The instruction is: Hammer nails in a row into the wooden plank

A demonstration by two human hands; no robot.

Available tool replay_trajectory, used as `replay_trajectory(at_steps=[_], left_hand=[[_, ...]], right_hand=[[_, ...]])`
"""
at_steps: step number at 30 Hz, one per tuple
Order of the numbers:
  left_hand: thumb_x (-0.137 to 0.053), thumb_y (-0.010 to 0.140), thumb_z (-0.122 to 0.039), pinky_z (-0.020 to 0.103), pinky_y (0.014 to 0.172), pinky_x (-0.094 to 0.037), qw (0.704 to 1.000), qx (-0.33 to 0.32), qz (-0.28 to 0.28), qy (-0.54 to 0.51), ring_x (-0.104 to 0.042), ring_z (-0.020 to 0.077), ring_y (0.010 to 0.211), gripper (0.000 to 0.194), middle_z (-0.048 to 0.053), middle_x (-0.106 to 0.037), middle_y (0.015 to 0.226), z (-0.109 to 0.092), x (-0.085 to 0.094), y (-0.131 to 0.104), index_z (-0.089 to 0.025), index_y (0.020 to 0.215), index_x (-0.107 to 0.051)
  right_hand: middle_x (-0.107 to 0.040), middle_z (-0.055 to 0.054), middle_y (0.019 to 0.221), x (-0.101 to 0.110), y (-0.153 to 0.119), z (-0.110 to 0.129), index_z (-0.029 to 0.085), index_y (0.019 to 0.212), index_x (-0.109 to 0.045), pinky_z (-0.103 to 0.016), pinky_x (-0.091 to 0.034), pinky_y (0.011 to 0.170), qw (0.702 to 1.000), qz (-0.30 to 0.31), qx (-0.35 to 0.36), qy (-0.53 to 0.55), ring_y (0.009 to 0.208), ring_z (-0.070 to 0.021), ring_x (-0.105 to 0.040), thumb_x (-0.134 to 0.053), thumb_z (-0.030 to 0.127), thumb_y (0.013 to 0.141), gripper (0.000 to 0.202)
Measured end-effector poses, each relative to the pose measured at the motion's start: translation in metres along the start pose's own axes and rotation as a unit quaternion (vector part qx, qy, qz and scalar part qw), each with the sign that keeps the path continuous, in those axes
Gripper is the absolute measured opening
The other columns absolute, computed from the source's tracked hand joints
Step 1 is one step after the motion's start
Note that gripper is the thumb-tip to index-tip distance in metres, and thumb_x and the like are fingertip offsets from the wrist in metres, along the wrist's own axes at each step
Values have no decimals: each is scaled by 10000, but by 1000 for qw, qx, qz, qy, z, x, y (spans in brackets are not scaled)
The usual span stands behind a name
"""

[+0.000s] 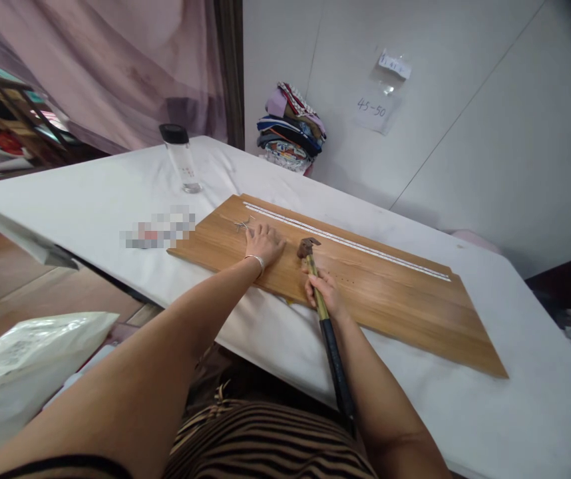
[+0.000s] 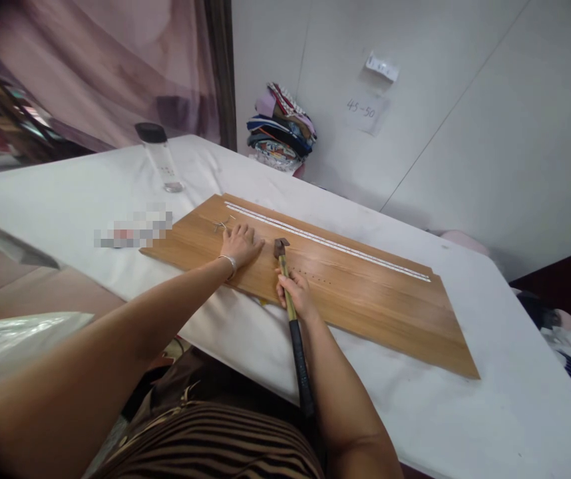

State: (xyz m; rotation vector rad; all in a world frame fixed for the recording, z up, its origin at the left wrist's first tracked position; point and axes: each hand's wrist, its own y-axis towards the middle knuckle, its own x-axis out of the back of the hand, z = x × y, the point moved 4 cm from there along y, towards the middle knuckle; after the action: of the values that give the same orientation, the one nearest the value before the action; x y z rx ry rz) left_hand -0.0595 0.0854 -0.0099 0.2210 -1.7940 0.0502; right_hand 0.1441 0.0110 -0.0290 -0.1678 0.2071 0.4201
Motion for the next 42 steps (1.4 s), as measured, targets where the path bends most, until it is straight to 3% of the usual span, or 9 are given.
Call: replay_trajectory(at_steps=[42], left_hand=[[-409, 1031, -476, 613, 1262, -262, 1000, -3, -8, -10, -418, 377, 1523, 544, 214, -570, 1577, 2, -5, 2, -147, 1385, -659]], right_hand=[[-557, 96, 540, 10, 5, -5, 199, 1072, -635, -216, -280, 347, 1000, 26, 6, 13, 331, -90, -439, -749, 540, 783, 462]])
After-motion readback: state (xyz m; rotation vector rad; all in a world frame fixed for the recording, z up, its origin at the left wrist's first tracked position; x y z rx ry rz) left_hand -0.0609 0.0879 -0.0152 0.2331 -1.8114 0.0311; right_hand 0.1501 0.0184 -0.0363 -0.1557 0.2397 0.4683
